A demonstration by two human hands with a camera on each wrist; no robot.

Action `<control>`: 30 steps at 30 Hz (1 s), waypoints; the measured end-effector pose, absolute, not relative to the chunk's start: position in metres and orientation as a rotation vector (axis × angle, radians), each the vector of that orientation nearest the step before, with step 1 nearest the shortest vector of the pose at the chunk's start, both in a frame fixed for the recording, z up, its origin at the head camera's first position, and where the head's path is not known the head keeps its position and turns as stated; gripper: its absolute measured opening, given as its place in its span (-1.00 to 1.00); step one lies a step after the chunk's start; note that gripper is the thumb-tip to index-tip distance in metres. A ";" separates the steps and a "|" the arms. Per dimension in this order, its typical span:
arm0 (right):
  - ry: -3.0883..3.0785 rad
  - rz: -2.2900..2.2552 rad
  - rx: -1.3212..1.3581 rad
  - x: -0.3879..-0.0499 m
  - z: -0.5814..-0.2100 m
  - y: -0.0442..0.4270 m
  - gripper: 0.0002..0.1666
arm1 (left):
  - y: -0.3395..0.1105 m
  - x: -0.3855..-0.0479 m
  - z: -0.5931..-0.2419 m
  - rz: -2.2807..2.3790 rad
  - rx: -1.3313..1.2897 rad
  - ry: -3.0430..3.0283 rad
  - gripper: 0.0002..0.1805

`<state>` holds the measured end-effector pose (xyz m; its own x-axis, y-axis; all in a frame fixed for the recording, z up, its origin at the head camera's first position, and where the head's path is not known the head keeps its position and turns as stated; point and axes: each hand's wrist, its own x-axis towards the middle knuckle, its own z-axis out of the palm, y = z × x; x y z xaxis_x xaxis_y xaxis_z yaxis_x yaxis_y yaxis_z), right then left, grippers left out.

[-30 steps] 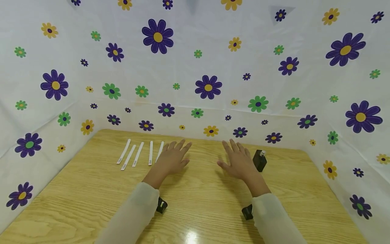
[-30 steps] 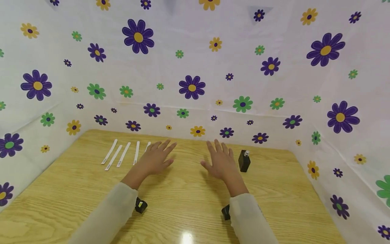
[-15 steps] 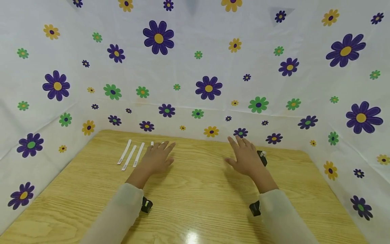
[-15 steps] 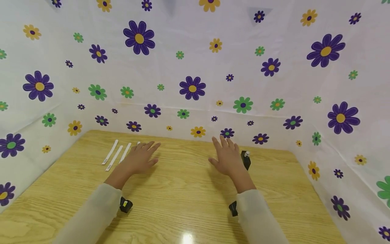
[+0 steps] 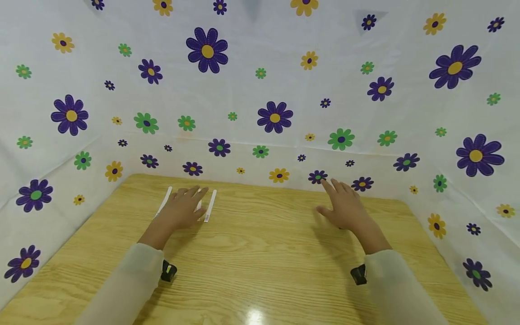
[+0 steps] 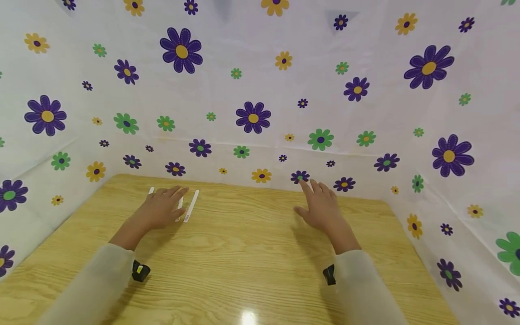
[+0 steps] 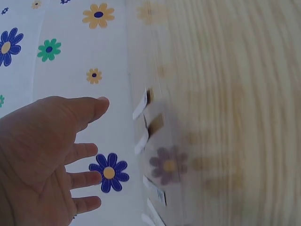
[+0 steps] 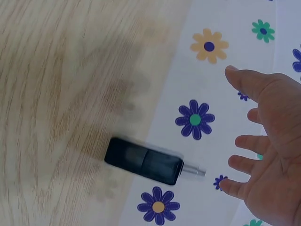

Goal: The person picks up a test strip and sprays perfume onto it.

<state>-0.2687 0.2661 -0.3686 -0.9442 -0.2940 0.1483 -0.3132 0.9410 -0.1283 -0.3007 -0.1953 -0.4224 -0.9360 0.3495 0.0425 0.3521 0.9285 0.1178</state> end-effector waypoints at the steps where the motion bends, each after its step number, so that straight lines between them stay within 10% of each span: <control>1: -2.977 0.237 0.461 -0.269 -0.368 0.270 -0.03 | -0.199 -0.300 -0.422 -0.194 -0.552 -3.069 -0.24; 30: -3.035 0.564 0.481 -0.260 -0.385 0.333 0.12 | -0.289 -0.285 -0.431 -0.289 -0.467 -3.116 -0.26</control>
